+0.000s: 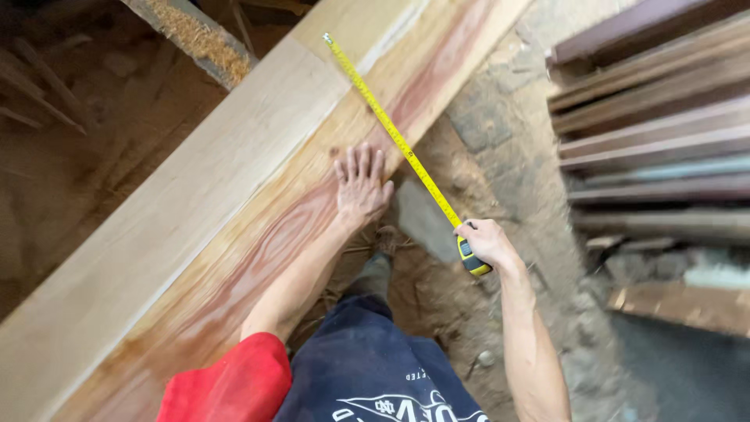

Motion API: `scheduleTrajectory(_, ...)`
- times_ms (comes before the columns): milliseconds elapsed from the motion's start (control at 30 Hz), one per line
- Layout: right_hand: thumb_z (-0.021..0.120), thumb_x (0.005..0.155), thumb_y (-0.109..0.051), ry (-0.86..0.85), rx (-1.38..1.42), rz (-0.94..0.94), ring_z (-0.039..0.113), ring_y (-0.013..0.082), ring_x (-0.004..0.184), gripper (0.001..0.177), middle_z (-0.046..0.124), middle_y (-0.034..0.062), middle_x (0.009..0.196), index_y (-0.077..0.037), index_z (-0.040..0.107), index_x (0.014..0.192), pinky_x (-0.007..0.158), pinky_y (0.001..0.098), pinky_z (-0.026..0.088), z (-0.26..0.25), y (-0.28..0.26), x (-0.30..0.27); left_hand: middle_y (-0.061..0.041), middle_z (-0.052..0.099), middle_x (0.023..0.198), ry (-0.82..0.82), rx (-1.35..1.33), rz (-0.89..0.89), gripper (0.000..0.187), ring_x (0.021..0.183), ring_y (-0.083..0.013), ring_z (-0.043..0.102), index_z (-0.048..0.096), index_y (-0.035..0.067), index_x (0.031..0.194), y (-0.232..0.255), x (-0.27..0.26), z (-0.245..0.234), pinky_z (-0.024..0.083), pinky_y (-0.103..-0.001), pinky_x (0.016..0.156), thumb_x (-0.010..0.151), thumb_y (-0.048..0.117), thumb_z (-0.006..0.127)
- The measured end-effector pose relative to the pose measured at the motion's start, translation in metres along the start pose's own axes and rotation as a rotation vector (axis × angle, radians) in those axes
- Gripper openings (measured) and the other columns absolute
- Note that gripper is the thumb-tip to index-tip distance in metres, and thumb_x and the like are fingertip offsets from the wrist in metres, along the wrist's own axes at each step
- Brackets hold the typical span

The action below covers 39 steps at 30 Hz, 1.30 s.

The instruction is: The person measures a large wooden plank with a tape measure, marks measurements with a pencil, uses a try square to draw straight lines, and prepares a circular saw for cutting.

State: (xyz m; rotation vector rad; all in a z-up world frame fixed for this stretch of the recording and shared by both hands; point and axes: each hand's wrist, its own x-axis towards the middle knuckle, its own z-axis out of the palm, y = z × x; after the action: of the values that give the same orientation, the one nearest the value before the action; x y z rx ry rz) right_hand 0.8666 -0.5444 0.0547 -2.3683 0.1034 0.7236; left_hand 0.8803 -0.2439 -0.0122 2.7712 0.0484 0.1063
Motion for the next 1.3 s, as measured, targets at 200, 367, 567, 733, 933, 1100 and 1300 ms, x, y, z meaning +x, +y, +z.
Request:
scheduleTrajectory(200,0.069,0.091,-0.03,-0.053,-0.088,0.04,0.061,0.0147,0.068,0.029,0.071,0.0096,0.076,-0.003,0.078,0.094,0.064,0.0352,0.05,-0.098,-0.044,0.123,-0.017,0.019,0.169,0.028,-0.027,-0.016,0.081,0.156,-0.0441,0.01,0.034,0.013,0.159,0.045,0.102,0.02,0.01,-0.069,0.122,0.093,0.052,0.058)
scheduleTrajectory(367,0.067,0.091,-0.031,-0.105,-0.099,0.012,0.064,0.0137,0.072,0.029,0.073,0.008,0.079,-0.006,0.08,0.098,0.066,0.0339,0.051,-0.131,-0.059,0.172,-0.016,0.019,0.169,0.021,-0.015,-0.017,0.088,0.156,-0.0412,0.011,0.034,0.014,0.16,0.059,0.139,0.023,0.011,-0.068,0.123,0.087,0.051,0.065)
scheduleTrajectory(567,0.066,0.094,-0.035,-0.139,-0.213,0.023,0.067,0.0203,0.073,0.031,0.073,0.0135,0.079,-0.007,0.079,0.098,0.07,0.0381,0.052,-0.144,-0.053,0.196,-0.016,0.017,0.17,0.006,0.006,-0.014,0.093,0.157,-0.0411,0.011,0.034,0.015,0.16,0.067,0.157,0.021,0.012,-0.068,0.124,0.083,0.049,0.071)
scheduleTrajectory(733,0.063,0.097,-0.039,-0.15,-0.293,-0.08,0.071,0.0289,0.077,0.034,0.073,0.0191,0.084,-0.008,0.076,0.099,0.072,0.0429,0.054,-0.156,-0.04,0.2,-0.015,0.016,0.169,-0.052,-0.01,-0.04,0.098,0.157,-0.0422,0.01,0.03,0.015,0.16,0.069,0.159,0.023,0.012,-0.068,0.123,0.08,0.048,0.074)
scheduleTrajectory(933,0.058,0.097,-0.041,-0.04,-0.419,-0.079,0.069,0.0447,0.098,0.032,0.074,0.0202,0.102,-0.021,0.078,0.11,0.086,0.0562,0.054,-0.169,-0.043,0.2,-0.018,0.013,0.17,-0.07,0.044,0.022,0.097,0.157,-0.0447,0.007,0.025,0.013,0.163,0.066,0.162,0.023,0.012,-0.07,0.124,0.086,0.046,0.074)
scheduleTrajectory(1100,0.057,0.101,-0.039,0.034,-0.418,-0.093,0.068,0.0499,0.094,0.031,0.072,0.0254,0.1,-0.022,0.078,0.116,0.085,0.0596,0.053,-0.175,-0.052,0.195,-0.019,0.011,0.169,-0.051,0.069,0.062,0.097,0.156,-0.0456,0.007,0.023,0.014,0.163,0.071,0.182,0.029,0.012,-0.072,0.123,0.087,0.046,0.073)
scheduleTrajectory(1300,0.059,0.104,-0.037,0.069,-0.409,-0.131,0.069,0.0489,0.086,0.029,0.072,0.0249,0.094,-0.02,0.079,0.116,0.08,0.0585,0.055,-0.175,-0.052,0.194,-0.014,0.008,0.171,-0.018,0.063,0.137,0.102,0.158,-0.0432,0.006,0.017,0.015,0.165,0.075,0.201,0.038,0.012,-0.072,0.124,0.087,0.043,0.075)
